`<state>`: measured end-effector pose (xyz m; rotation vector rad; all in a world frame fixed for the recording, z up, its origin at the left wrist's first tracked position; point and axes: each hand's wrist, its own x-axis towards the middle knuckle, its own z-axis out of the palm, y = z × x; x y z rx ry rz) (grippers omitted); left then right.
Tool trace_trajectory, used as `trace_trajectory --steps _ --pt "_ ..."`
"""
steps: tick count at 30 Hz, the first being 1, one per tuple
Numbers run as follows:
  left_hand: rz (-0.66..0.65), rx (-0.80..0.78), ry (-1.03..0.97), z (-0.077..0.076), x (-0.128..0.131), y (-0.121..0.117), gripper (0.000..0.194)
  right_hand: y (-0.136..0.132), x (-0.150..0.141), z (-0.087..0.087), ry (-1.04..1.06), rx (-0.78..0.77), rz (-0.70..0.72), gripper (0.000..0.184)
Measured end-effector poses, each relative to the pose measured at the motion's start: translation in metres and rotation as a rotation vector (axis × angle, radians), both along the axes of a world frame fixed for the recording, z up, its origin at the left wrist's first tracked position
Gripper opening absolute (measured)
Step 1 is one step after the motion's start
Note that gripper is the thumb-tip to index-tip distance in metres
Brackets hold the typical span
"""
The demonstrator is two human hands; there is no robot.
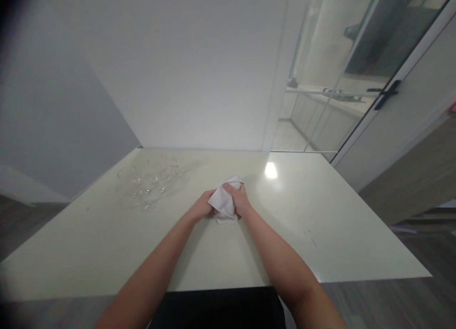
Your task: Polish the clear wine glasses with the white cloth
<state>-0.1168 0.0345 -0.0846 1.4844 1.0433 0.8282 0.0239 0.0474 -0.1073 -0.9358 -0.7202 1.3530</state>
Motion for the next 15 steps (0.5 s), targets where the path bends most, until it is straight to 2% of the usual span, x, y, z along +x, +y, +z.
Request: trace_trajectory --steps 2,4,6,8,10,12,15 --pt "-0.119 -0.174 -0.081 0.001 -0.002 0.002 0.045 -0.002 0.003 0.001 0.037 0.052 0.123 0.045" --pt "-0.14 -0.209 -0.089 0.002 -0.005 0.003 0.052 -0.003 0.003 0.001 0.058 0.078 0.197 0.042" --pt "-0.071 -0.04 0.005 0.002 -0.007 0.004 0.046 -0.001 0.001 -0.001 0.04 0.058 0.138 0.043" --pt "0.058 0.192 0.176 0.0 -0.007 0.004 0.034 0.002 -0.002 -0.004 -0.018 0.039 0.004 0.049" --pt "0.177 0.324 0.343 -0.004 -0.005 0.003 0.033 0.004 -0.004 -0.007 -0.09 0.047 -0.108 0.055" --pt "0.207 0.337 0.351 -0.008 -0.002 0.004 0.032 0.005 -0.005 -0.009 -0.146 0.069 -0.15 0.056" --pt "0.054 0.178 0.109 -0.01 0.0 0.005 0.027 0.003 -0.004 -0.008 -0.143 0.088 -0.127 0.054"
